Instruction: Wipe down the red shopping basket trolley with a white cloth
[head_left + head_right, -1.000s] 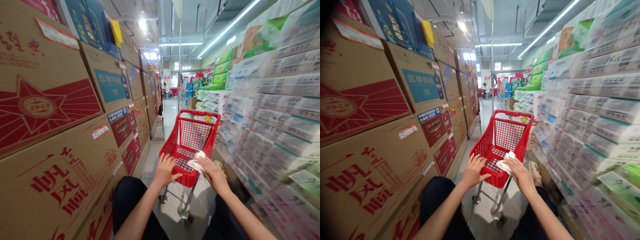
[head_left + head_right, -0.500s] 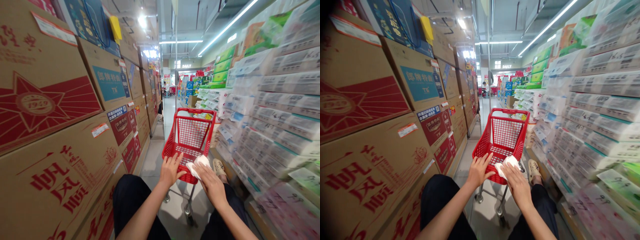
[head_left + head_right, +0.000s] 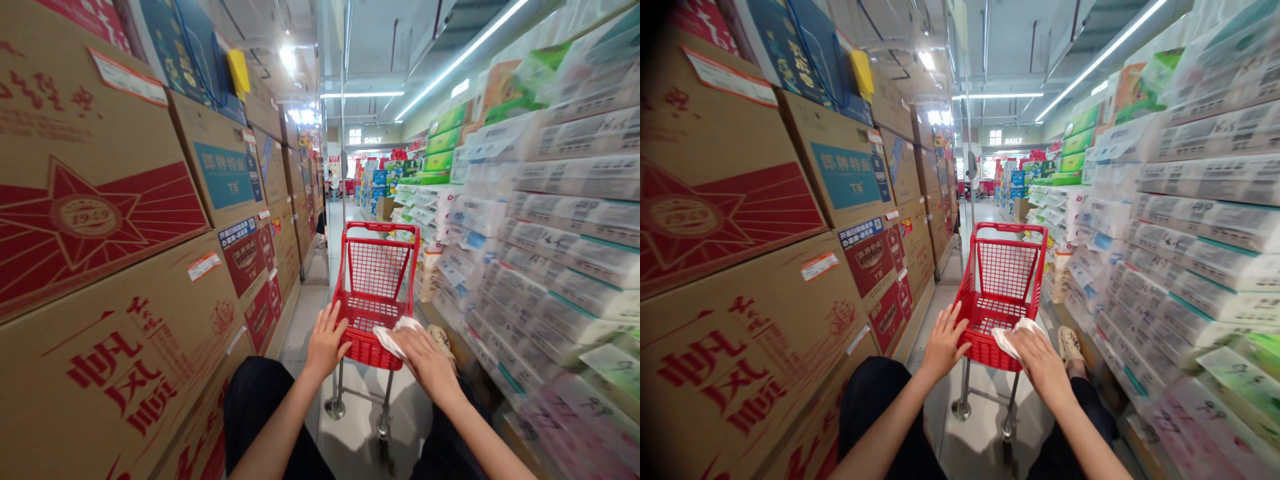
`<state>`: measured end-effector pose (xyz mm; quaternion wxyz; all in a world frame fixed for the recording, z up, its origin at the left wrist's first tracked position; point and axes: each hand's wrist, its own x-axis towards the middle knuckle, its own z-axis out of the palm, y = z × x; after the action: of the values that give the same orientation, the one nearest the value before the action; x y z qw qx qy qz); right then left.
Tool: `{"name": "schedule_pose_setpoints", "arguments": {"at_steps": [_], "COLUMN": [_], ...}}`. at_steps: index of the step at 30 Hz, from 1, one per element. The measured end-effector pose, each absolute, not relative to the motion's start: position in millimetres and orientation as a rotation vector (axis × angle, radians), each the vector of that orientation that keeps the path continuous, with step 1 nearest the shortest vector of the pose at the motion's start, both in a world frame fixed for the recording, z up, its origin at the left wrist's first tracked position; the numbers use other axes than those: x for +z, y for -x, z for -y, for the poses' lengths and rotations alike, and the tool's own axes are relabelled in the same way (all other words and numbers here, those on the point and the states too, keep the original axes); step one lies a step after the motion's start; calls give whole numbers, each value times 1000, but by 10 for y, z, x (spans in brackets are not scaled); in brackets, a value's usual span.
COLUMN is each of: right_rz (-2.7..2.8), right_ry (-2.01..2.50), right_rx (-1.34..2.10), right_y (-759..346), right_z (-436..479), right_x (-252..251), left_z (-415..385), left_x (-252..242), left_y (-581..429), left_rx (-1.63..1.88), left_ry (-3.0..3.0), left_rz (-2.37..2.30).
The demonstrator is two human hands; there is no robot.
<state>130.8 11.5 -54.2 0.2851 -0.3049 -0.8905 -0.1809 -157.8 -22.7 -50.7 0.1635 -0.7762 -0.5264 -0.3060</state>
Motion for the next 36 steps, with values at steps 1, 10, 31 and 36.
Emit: {"name": "schedule_pose_setpoints", "arguments": {"at_steps": [1,10,31,36], "right_rz": [2375,2385,2403,2318], "right_ry": [819,855,829,759], "right_rx": [-482,-488,-460,-429], "right_y": [-1367,-662,-1114,-520], "right_z": [-135,-161,-222,-120], "right_x": [-526,-444,-459,-533], "left_z": [226,234,317,311], "left_x": [-511,-557,-556,-607], "left_y": [1611,1308,1273,1253], "left_rx": [-865,-1079,-996,-1050], "left_ry": [2223,2322,2493,2440], "left_rz": [1509,1607,1416,1405]}}
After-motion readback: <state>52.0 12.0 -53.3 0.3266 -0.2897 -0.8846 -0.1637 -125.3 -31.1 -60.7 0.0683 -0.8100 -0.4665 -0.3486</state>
